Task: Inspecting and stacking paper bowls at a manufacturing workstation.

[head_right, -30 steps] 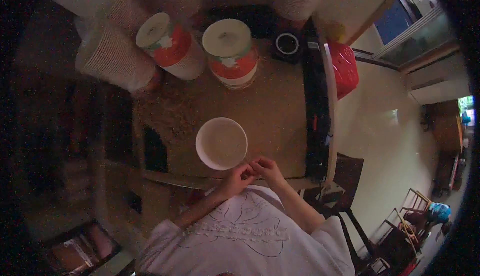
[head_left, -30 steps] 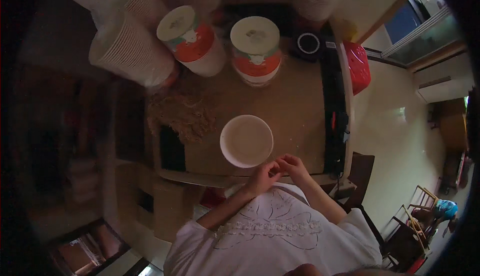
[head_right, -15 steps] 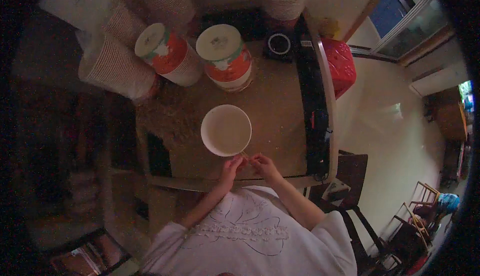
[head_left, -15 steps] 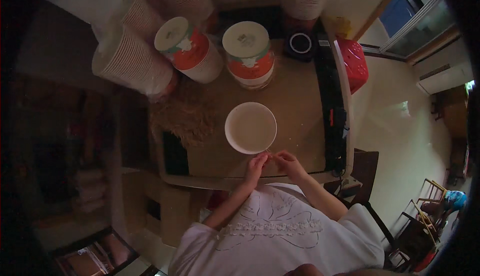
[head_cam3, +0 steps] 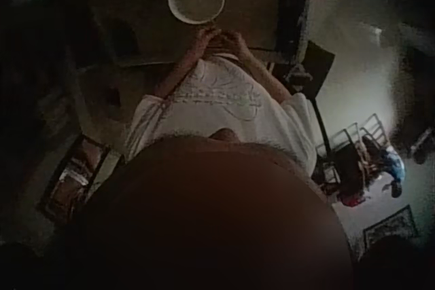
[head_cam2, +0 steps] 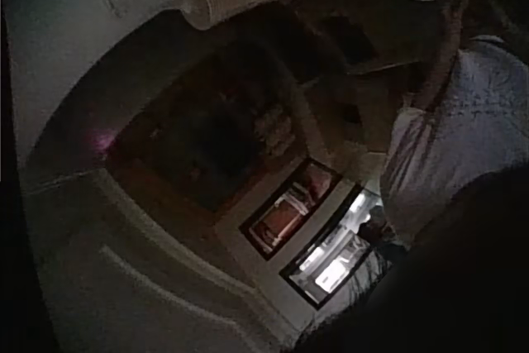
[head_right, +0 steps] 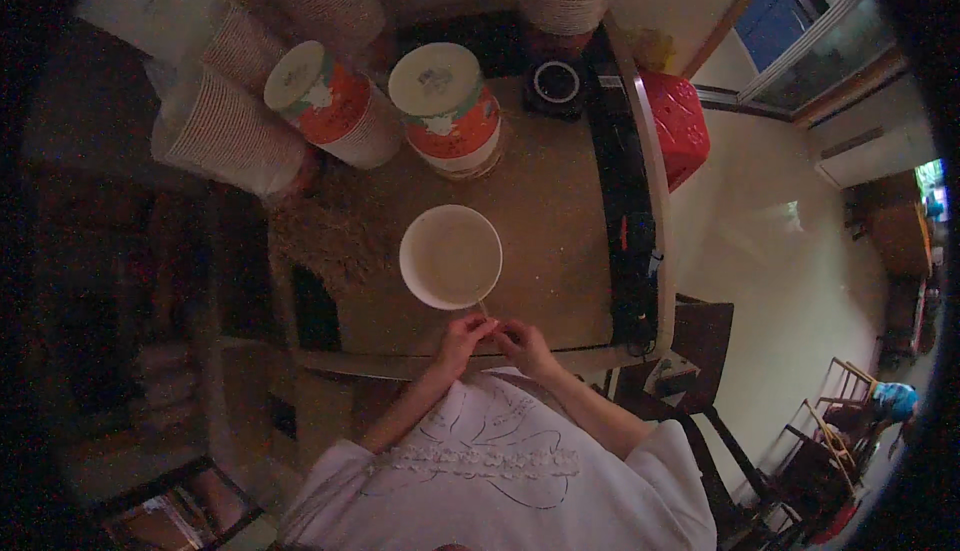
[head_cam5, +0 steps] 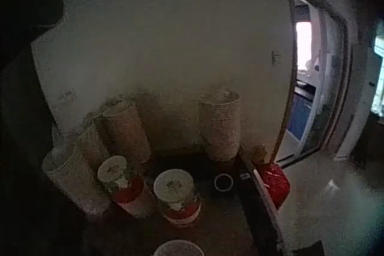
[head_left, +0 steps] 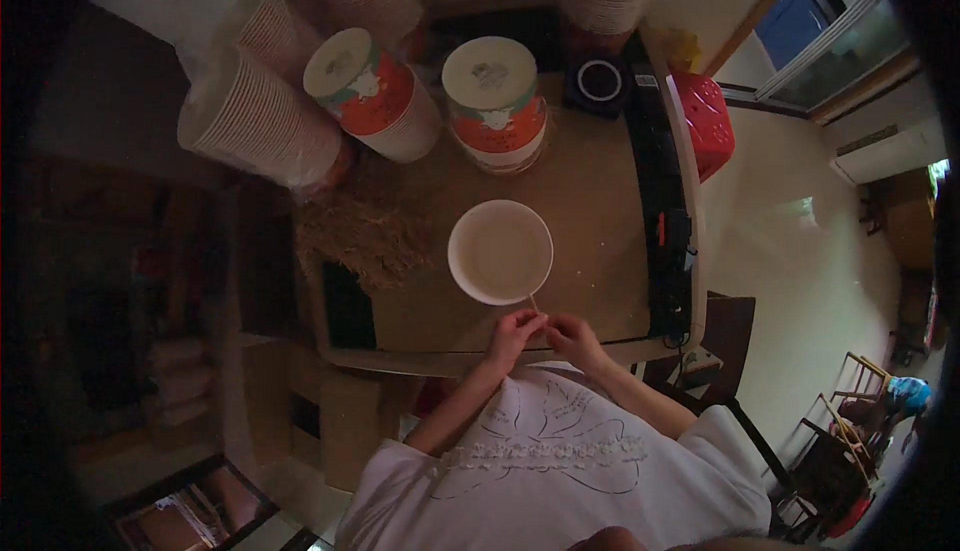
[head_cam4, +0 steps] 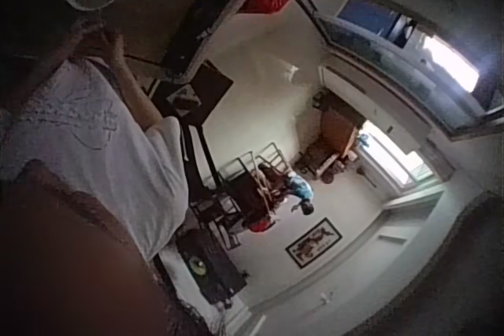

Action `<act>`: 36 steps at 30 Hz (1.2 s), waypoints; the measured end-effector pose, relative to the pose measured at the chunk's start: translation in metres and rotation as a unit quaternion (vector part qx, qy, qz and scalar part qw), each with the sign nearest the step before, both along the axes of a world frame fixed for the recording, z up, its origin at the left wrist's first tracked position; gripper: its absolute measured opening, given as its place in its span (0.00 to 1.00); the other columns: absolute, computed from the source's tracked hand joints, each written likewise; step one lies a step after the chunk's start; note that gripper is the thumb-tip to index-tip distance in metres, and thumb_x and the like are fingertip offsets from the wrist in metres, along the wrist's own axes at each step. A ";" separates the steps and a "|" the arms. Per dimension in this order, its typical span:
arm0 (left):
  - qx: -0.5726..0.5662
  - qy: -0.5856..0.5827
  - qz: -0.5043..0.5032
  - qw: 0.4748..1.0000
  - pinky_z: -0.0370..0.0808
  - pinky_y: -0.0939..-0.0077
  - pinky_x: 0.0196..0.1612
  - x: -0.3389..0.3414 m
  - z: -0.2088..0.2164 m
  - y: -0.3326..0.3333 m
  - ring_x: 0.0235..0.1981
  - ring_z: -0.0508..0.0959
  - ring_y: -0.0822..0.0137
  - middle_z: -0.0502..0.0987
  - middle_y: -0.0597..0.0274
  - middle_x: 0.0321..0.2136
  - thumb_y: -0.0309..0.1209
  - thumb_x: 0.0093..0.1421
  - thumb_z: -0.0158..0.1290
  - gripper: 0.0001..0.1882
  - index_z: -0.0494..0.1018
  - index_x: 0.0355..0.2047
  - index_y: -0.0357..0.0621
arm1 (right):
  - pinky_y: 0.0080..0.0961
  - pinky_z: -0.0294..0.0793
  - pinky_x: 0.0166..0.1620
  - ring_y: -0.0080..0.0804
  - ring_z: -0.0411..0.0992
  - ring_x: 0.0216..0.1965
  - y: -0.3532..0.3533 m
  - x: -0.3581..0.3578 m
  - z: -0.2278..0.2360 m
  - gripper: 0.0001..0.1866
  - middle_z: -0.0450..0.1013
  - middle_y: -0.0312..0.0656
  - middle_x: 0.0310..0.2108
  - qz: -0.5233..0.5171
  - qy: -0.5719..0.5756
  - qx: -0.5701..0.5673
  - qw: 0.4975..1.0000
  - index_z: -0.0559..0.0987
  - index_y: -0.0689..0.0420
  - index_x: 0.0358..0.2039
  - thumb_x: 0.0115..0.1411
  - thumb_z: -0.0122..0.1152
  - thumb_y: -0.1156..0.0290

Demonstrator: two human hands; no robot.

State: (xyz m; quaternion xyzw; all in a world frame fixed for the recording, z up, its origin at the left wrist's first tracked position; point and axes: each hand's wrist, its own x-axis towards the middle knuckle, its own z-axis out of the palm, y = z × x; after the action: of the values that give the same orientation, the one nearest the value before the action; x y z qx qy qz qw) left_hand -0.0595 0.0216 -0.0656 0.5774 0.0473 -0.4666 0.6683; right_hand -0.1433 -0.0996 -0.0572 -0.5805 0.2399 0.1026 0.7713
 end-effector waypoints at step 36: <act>0.045 0.046 0.142 0.988 0.63 0.85 0.19 0.020 -0.008 -0.008 0.17 0.68 0.78 0.71 0.70 0.17 0.27 0.49 0.52 0.02 0.72 0.22 0.44 | 0.19 0.60 0.24 0.19 0.58 0.21 0.000 -0.017 0.023 0.03 0.61 0.35 0.16 0.078 -0.089 -0.206 0.971 0.68 0.61 0.23 0.52 0.47 0.77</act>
State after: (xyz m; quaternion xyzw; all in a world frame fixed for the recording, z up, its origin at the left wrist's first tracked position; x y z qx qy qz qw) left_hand -0.0397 0.0138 -0.0734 0.5726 0.1805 -0.3898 0.6982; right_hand -0.1600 -0.0993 -0.0337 -0.7504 0.1401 0.0584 0.6434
